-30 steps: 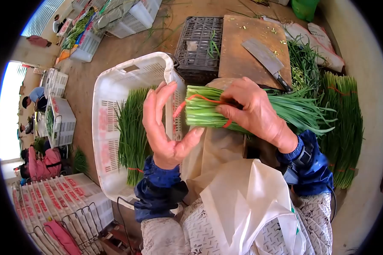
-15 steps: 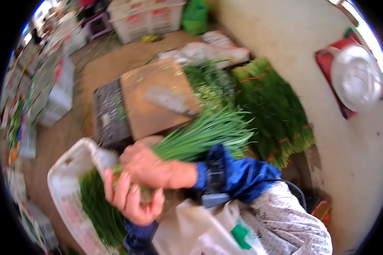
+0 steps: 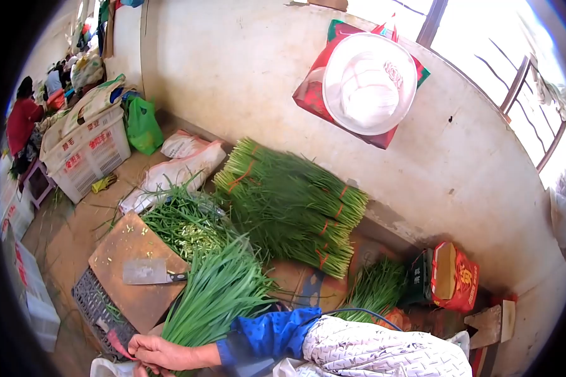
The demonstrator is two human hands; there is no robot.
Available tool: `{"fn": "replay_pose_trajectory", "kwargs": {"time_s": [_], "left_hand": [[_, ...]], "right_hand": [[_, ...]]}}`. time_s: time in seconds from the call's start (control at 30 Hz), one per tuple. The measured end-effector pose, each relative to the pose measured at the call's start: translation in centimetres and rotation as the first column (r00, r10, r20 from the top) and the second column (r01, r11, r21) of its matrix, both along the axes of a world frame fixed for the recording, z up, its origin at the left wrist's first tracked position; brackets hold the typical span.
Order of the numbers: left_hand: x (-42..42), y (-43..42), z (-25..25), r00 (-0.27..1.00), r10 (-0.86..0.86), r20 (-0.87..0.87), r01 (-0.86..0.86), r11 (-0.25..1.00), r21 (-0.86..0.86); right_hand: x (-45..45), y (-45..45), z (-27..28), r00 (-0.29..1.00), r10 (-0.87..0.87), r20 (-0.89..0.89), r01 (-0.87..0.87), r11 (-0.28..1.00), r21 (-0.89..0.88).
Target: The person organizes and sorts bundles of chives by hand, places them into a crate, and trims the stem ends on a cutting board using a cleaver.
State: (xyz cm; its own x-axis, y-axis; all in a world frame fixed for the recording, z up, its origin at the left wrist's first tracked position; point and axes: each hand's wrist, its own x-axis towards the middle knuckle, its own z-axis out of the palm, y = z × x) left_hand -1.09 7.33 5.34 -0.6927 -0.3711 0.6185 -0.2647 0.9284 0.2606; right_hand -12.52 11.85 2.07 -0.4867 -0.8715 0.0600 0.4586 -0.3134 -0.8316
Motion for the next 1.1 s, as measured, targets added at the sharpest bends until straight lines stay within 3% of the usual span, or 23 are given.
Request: {"fn": "replay_pose_trajectory", "kwargs": {"time_s": [0.03,0.1,0.13,0.17,0.2,0.23,0.27,0.3,0.33,0.37,0.43,0.57,0.67,0.77,0.93,1.07,1.1], "left_hand": [[0.3,-0.7,0.0,0.987,0.015,0.158,-0.005,0.998,-0.064],[0.5,-1.8,-1.2,0.986,-0.148,0.073,0.147,0.989,0.016],[0.6,-2.1,-1.1,0.974,-0.196,0.110,0.194,0.981,0.027],[1.2,-2.7,-2.1,0.961,-0.215,0.176,0.165,0.950,0.264],[0.5,-1.8,-1.6,0.976,-0.217,0.019,0.213,0.969,0.127],[0.7,-1.1,-1.1,0.989,-0.149,0.001,0.148,0.986,0.082],[2.0,-1.7,-3.3,0.994,-0.106,0.032,0.097,0.972,0.216],[1.9,-1.2,-2.7,0.996,-0.019,0.082,0.005,0.986,0.167],[1.8,-1.3,-3.0,0.998,-0.056,0.010,0.052,0.971,0.234],[2.0,-1.3,-3.1,0.999,-0.051,0.015,0.047,0.982,0.185],[1.6,-1.6,-2.7,0.997,-0.074,-0.012,0.075,0.975,0.207],[1.4,-1.7,-3.4,0.999,-0.037,-0.036,0.042,0.985,0.165],[1.6,-1.5,-3.4,0.998,-0.053,-0.027,0.058,0.966,0.250],[2.1,-1.5,-3.5,0.996,-0.086,-0.020,0.088,0.958,0.272],[2.5,-1.3,-3.3,0.992,-0.127,0.000,0.123,0.957,0.261],[2.7,-0.9,-3.9,0.989,-0.136,-0.050,0.143,0.970,0.197],[2.8,-1.2,-4.0,0.990,-0.138,-0.031,0.142,0.974,0.176]], "right_hand": [[0.2,-0.4,-0.9,1.000,0.012,0.001,-0.012,1.000,-0.019],[1.0,-1.6,-3.4,0.945,-0.268,-0.189,0.223,0.948,-0.227],[-0.1,0.6,-1.4,0.957,-0.090,-0.277,0.054,0.989,-0.137],[-0.1,1.2,-1.0,0.955,-0.064,-0.288,0.039,0.995,-0.089],[0.2,1.5,-1.2,0.917,-0.120,-0.379,0.080,0.989,-0.120],[0.9,1.6,-1.2,0.970,-0.054,-0.237,0.039,0.997,-0.069],[0.6,2.6,0.0,0.954,-0.005,-0.300,0.005,1.000,-0.001],[1.2,2.6,-0.1,0.937,-0.065,-0.343,0.049,0.997,-0.054],[1.2,3.1,1.4,0.932,0.001,-0.363,-0.012,1.000,-0.029],[1.6,3.2,2.3,0.944,0.026,-0.329,-0.036,0.999,-0.026],[1.4,3.2,2.1,0.974,0.142,-0.179,-0.145,0.989,-0.006],[1.4,3.8,2.7,0.963,0.159,-0.218,-0.159,0.987,0.021],[1.7,4.0,2.9,0.974,0.168,-0.153,-0.165,0.986,0.033],[1.7,4.3,2.7,0.974,0.204,0.102,-0.208,0.978,0.033],[1.8,5.2,3.8,0.945,0.215,0.247,-0.243,0.966,0.087],[1.5,6.4,3.9,0.941,0.296,0.161,-0.319,0.938,0.139],[1.1,6.5,4.2,0.961,0.277,0.021,-0.277,0.952,0.133]]}}
